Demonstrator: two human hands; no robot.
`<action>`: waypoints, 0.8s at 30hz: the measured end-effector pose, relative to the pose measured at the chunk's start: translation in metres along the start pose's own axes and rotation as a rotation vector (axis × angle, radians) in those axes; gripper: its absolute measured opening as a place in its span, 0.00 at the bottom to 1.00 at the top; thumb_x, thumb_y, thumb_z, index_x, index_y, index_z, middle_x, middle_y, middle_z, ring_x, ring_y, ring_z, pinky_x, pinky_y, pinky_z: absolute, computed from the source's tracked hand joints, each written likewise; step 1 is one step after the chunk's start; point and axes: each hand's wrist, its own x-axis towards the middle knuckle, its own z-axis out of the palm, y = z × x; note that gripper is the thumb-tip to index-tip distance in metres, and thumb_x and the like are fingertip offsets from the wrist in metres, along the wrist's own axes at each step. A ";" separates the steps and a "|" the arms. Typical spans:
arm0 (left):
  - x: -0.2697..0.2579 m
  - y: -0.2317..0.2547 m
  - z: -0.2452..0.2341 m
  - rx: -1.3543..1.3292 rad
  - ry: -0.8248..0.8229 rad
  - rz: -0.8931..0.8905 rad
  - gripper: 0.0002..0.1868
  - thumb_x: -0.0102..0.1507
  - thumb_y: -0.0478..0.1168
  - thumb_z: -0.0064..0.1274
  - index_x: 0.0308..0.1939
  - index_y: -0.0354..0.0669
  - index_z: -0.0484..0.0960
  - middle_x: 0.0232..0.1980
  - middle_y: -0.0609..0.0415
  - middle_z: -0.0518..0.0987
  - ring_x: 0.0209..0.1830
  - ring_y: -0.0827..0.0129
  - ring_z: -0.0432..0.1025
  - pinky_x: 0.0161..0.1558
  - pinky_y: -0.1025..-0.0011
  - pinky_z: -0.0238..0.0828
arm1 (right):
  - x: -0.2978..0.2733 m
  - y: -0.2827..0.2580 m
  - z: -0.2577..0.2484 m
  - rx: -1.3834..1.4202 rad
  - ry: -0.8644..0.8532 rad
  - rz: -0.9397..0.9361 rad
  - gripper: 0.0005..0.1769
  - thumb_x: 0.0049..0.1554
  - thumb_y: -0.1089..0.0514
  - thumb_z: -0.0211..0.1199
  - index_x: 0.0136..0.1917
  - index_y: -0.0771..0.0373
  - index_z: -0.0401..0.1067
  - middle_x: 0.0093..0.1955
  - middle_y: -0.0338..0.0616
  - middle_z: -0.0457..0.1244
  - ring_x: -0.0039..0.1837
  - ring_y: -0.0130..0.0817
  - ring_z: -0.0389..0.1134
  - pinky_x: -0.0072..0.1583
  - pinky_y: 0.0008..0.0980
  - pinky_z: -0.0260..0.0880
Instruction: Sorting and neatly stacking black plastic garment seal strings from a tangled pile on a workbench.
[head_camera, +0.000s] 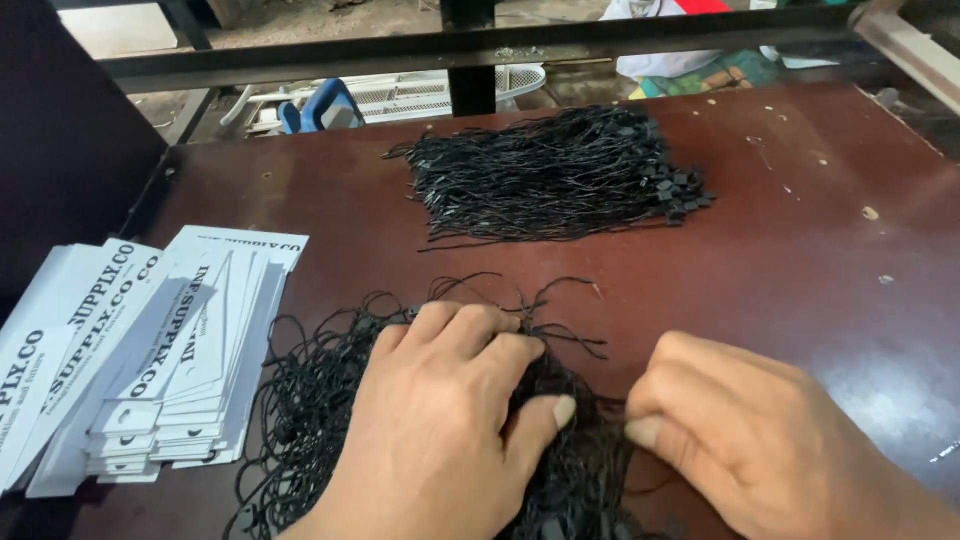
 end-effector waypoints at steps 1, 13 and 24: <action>0.001 -0.001 0.000 0.002 -0.004 -0.016 0.15 0.58 0.55 0.61 0.39 0.50 0.86 0.47 0.57 0.81 0.47 0.52 0.71 0.40 0.49 0.65 | -0.001 0.005 0.003 -0.030 -0.040 0.156 0.14 0.63 0.45 0.56 0.38 0.46 0.73 0.35 0.26 0.62 0.34 0.26 0.65 0.39 0.29 0.66; 0.029 -0.003 0.004 0.020 0.093 -0.063 0.01 0.62 0.41 0.56 0.35 0.51 0.81 0.36 0.57 0.79 0.36 0.50 0.70 0.30 0.49 0.64 | 0.029 -0.009 -0.014 0.027 0.163 0.998 0.08 0.57 0.52 0.63 0.50 0.46 0.79 0.44 0.25 0.74 0.47 0.25 0.72 0.55 0.30 0.67; 0.071 0.008 0.006 -0.061 0.058 -0.204 0.05 0.65 0.43 0.50 0.38 0.52 0.82 0.37 0.55 0.74 0.39 0.48 0.72 0.27 0.45 0.68 | 0.050 -0.005 -0.008 -0.053 0.261 0.400 0.14 0.55 0.57 0.62 0.54 0.54 0.81 0.48 0.34 0.71 0.47 0.33 0.72 0.51 0.35 0.67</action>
